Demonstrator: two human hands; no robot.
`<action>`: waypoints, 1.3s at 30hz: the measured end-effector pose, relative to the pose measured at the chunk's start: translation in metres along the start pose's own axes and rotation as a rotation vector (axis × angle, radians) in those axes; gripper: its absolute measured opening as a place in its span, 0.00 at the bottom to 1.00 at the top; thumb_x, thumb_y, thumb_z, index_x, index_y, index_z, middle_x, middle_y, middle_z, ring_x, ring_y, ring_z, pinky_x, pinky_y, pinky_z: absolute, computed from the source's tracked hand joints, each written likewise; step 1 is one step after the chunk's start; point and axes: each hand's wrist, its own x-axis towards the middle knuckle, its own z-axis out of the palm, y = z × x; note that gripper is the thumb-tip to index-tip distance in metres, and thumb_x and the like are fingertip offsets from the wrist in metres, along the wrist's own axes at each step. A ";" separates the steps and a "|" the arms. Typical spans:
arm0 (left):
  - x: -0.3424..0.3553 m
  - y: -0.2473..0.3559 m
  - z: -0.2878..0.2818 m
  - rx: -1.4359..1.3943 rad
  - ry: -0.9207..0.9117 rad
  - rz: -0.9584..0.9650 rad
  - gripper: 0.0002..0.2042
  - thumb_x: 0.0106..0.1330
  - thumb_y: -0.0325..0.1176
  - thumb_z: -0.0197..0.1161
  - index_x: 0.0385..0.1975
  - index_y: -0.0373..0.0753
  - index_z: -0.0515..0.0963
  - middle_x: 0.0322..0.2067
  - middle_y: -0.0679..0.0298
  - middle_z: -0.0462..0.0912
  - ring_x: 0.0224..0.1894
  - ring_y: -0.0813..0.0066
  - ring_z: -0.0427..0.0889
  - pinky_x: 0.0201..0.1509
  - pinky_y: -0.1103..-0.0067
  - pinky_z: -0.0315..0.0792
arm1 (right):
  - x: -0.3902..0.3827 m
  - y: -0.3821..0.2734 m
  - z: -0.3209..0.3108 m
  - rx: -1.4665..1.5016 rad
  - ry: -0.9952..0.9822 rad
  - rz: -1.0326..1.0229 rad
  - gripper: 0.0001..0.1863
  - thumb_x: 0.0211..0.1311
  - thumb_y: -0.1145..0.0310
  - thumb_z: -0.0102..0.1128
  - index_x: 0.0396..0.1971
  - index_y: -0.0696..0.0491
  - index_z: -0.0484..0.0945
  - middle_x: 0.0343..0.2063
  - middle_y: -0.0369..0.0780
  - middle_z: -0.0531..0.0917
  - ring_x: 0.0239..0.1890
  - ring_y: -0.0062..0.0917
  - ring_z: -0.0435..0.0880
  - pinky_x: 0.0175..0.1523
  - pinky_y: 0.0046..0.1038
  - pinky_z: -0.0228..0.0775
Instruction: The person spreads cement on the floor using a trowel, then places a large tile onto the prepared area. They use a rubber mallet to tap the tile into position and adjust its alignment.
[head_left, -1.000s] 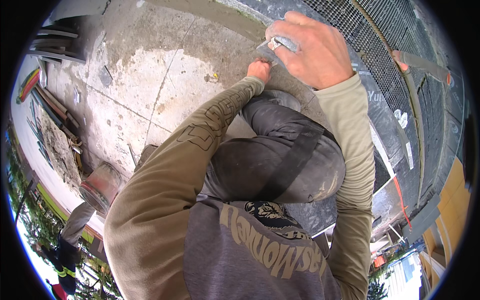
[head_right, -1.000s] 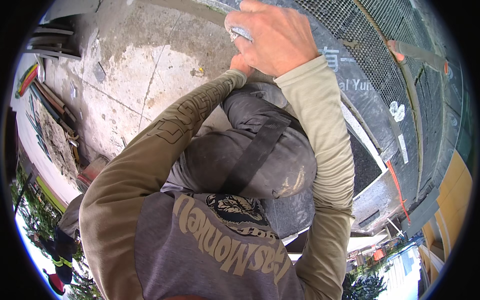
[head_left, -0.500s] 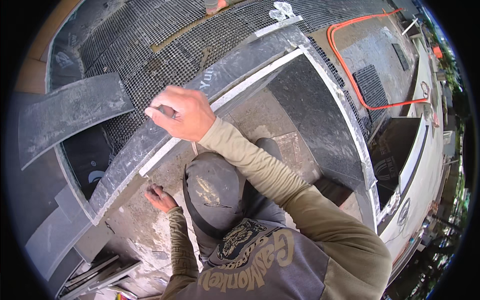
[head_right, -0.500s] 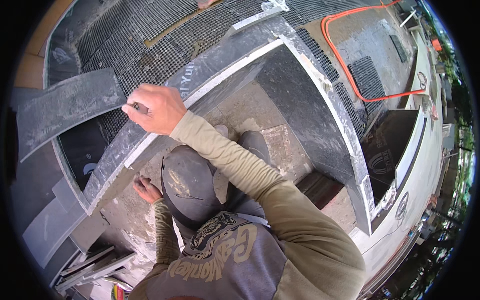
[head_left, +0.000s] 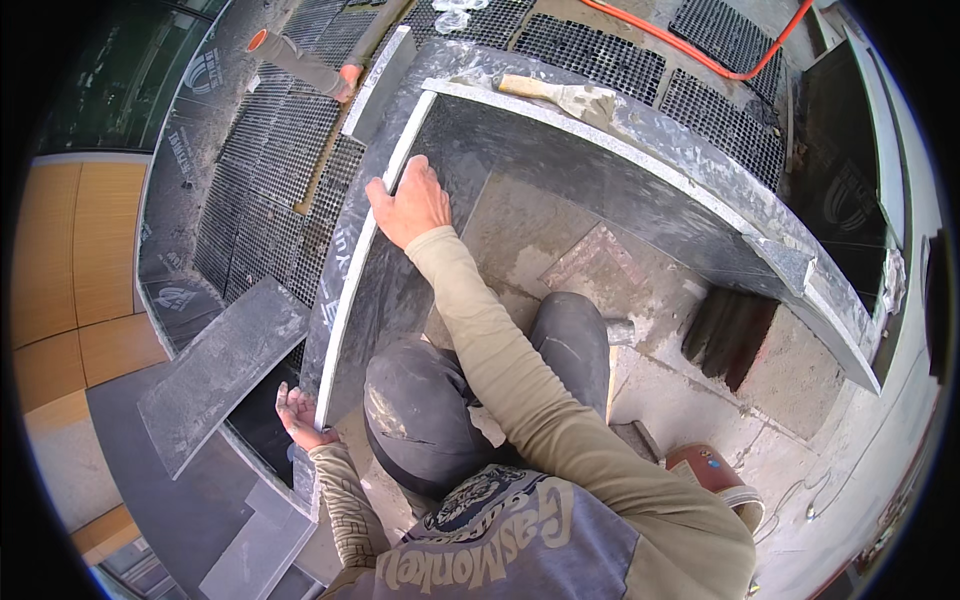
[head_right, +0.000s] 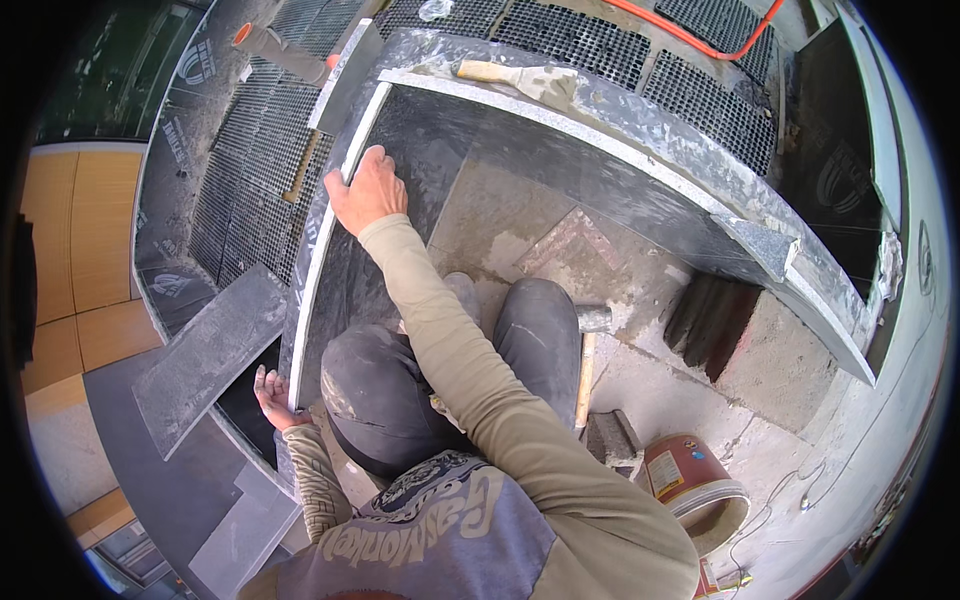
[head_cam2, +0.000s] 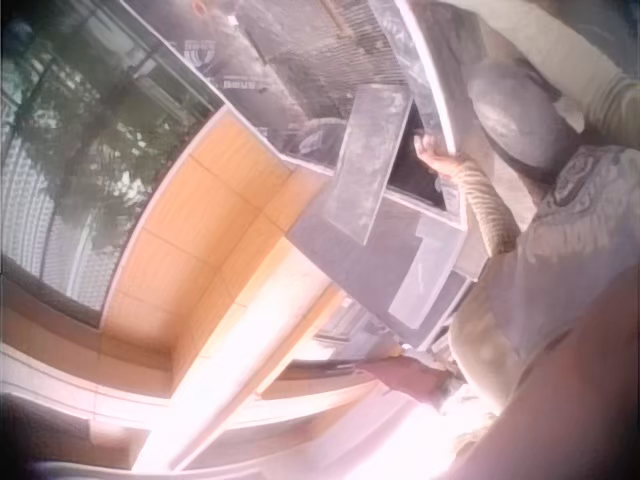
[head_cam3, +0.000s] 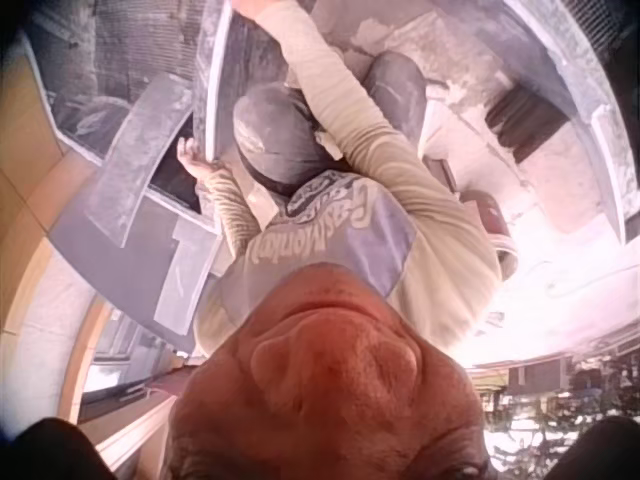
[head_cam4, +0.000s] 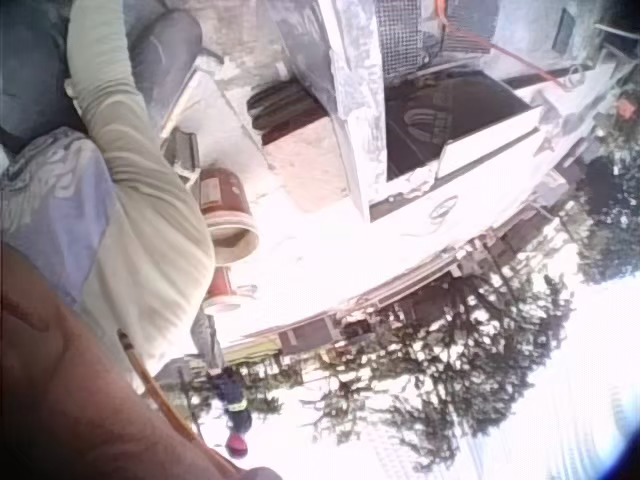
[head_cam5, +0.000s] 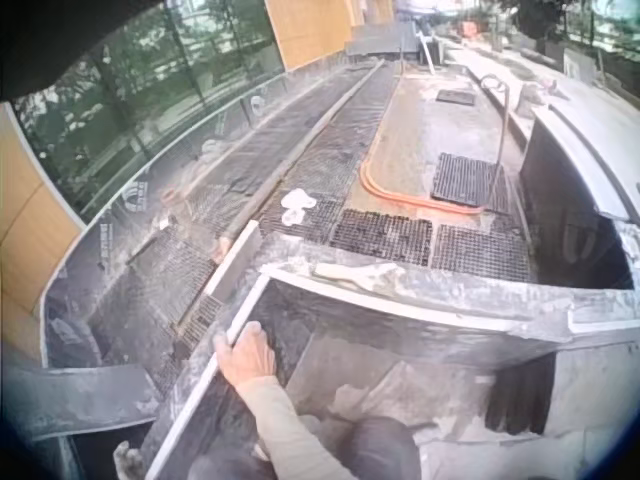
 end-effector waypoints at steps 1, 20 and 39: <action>-0.003 0.006 0.006 0.042 0.011 -0.005 0.25 0.69 0.37 0.53 0.64 0.32 0.70 0.43 0.63 0.80 0.39 0.77 0.77 0.47 0.79 0.75 | 0.000 0.000 -0.004 0.049 -0.069 0.013 0.28 0.60 0.54 0.65 0.42 0.65 0.69 0.42 0.63 0.80 0.44 0.59 0.84 0.52 0.50 0.77; 0.004 0.018 0.008 0.744 -0.243 0.224 0.30 0.65 0.35 0.44 0.68 0.34 0.71 0.53 0.55 0.79 0.48 0.71 0.76 0.54 0.73 0.72 | -0.095 0.150 0.092 0.534 -0.086 0.537 0.46 0.70 0.35 0.51 0.71 0.59 0.62 0.71 0.54 0.63 0.74 0.44 0.63 0.76 0.36 0.55; 0.002 0.030 0.020 1.163 -0.104 0.574 0.14 0.76 0.37 0.59 0.43 0.29 0.77 0.34 0.56 0.81 0.35 0.63 0.78 0.44 0.70 0.72 | 0.001 0.347 -0.152 -0.529 -0.384 0.876 0.37 0.60 0.36 0.66 0.47 0.59 0.85 0.38 0.46 0.89 0.37 0.38 0.90 0.45 0.40 0.84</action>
